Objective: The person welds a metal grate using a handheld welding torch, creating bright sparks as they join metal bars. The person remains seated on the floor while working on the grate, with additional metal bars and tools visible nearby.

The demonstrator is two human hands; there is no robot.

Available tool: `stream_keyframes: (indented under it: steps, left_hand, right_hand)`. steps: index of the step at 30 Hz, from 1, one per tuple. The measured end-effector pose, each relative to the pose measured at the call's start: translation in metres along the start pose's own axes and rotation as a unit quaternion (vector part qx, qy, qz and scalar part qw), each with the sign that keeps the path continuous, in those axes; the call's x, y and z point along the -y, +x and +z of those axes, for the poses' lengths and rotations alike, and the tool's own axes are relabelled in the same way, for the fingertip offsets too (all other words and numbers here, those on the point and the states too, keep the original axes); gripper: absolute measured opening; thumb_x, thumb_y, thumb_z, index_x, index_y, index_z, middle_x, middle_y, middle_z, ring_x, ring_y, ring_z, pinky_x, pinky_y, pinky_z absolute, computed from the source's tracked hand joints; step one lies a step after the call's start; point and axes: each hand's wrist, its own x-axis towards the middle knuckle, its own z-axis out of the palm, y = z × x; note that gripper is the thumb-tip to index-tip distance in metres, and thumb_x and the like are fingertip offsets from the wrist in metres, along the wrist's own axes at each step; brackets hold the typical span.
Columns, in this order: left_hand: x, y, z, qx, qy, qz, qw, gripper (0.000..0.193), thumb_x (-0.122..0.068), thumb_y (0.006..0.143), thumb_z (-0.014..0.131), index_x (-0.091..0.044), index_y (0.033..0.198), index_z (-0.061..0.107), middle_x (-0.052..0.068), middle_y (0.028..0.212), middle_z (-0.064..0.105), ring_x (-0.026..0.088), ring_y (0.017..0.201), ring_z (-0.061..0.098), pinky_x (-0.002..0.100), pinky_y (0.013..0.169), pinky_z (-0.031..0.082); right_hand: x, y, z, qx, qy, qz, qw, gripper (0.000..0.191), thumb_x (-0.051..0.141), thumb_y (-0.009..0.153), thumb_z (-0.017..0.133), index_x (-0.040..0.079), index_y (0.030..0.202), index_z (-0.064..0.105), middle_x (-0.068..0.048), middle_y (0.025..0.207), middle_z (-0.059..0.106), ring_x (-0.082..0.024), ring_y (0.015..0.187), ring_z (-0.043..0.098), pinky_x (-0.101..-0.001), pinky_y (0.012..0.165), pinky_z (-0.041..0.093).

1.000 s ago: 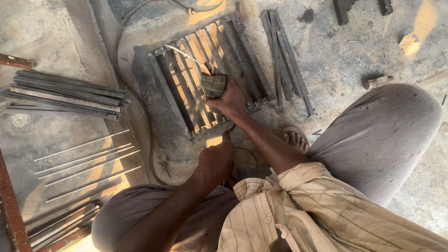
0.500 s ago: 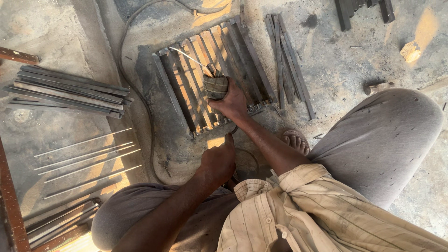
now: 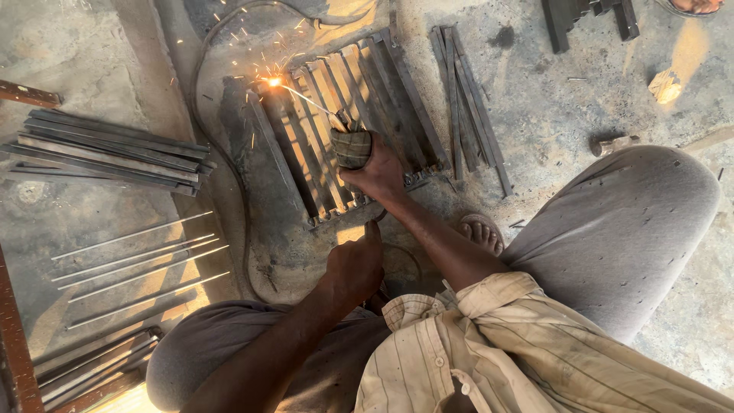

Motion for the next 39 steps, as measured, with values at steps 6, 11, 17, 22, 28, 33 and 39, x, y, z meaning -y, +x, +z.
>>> stream_keyframes:
  steps: [6, 11, 17, 22, 28, 33, 39]
  left_hand:
    - [0.003, 0.002, 0.003, 0.026, 0.023, -0.003, 0.999, 0.083, -0.009, 0.084, 0.074, 0.021, 0.146, 0.028, 0.022, 0.076, 0.072, 0.033, 0.064, 0.074, 0.042, 0.05, 0.059]
    - [0.003, -0.002, 0.002, 0.012, 0.048, 0.007, 0.999, 0.085, -0.013, 0.085, 0.076, 0.019, 0.148, 0.028, 0.021, 0.077, 0.073, 0.029, 0.066, 0.076, 0.038, 0.051, 0.06]
    - [-0.003, -0.001, -0.009, 0.06, 0.063, -0.017, 0.996, 0.089, -0.015, 0.086, 0.078, 0.019, 0.148, 0.024, 0.024, 0.084, 0.073, 0.031, 0.074, 0.076, 0.039, 0.056, 0.06]
    - [-0.007, -0.003, -0.017, 0.098, 0.045, -0.038, 0.993, 0.082, -0.009, 0.09, 0.073, 0.019, 0.149, 0.022, 0.024, 0.084, 0.072, 0.031, 0.074, 0.076, 0.039, 0.057, 0.061]
    - [-0.009, -0.004, -0.019, 0.086, 0.041, -0.033, 0.995, 0.08, -0.007, 0.09, 0.071, 0.019, 0.149, 0.023, 0.024, 0.084, 0.072, 0.031, 0.075, 0.076, 0.041, 0.058, 0.061]
    - [-0.009, -0.002, -0.018, 0.082, 0.034, -0.033, 0.996, 0.083, -0.007, 0.088, 0.072, 0.019, 0.149, 0.022, 0.026, 0.085, 0.072, 0.033, 0.075, 0.076, 0.042, 0.058, 0.061]
    - [-0.007, -0.002, -0.012, 0.054, 0.036, -0.02, 0.998, 0.081, -0.007, 0.087, 0.072, 0.019, 0.148, 0.026, 0.025, 0.087, 0.072, 0.034, 0.077, 0.076, 0.044, 0.059, 0.061]
  right_hand:
    - [-0.003, 0.001, 0.003, -0.042, 0.024, 0.007, 0.999, 0.064, 0.028, 0.072, 0.088, 0.008, 0.126, 0.06, -0.01, 0.108, 0.074, -0.025, 0.096, 0.076, -0.0434, 0.086, 0.065]
    - [-0.004, 0.002, 0.0, -0.068, 0.012, -0.007, 0.998, 0.058, 0.025, 0.073, 0.088, 0.008, 0.121, 0.06, -0.009, 0.105, 0.074, -0.025, 0.095, 0.076, -0.0447, 0.086, 0.065]
    - [-0.013, 0.002, 0.0, -0.058, 0.035, -0.02, 0.998, 0.06, 0.025, 0.075, 0.088, 0.007, 0.124, 0.059, -0.01, 0.106, 0.074, -0.025, 0.097, 0.076, -0.0448, 0.089, 0.065]
    - [-0.02, 0.002, 0.003, -0.055, 0.014, 0.002, 0.998, 0.063, 0.025, 0.074, 0.088, 0.006, 0.126, 0.056, -0.012, 0.107, 0.071, -0.025, 0.095, 0.075, -0.0441, 0.086, 0.066]
    - [-0.021, 0.001, 0.003, -0.045, 0.006, 0.008, 0.999, 0.063, 0.027, 0.073, 0.088, 0.007, 0.125, 0.057, -0.011, 0.106, 0.072, -0.024, 0.094, 0.075, -0.0437, 0.087, 0.065]
    - [-0.018, -0.001, -0.001, -0.047, 0.014, 0.01, 0.999, 0.063, 0.026, 0.073, 0.088, 0.007, 0.125, 0.058, -0.01, 0.106, 0.072, -0.024, 0.094, 0.076, -0.0433, 0.087, 0.065]
    - [-0.018, -0.001, -0.004, -0.039, 0.031, 0.028, 0.998, 0.062, 0.027, 0.074, 0.088, 0.008, 0.125, 0.059, -0.009, 0.106, 0.074, -0.024, 0.095, 0.077, -0.0418, 0.086, 0.066]
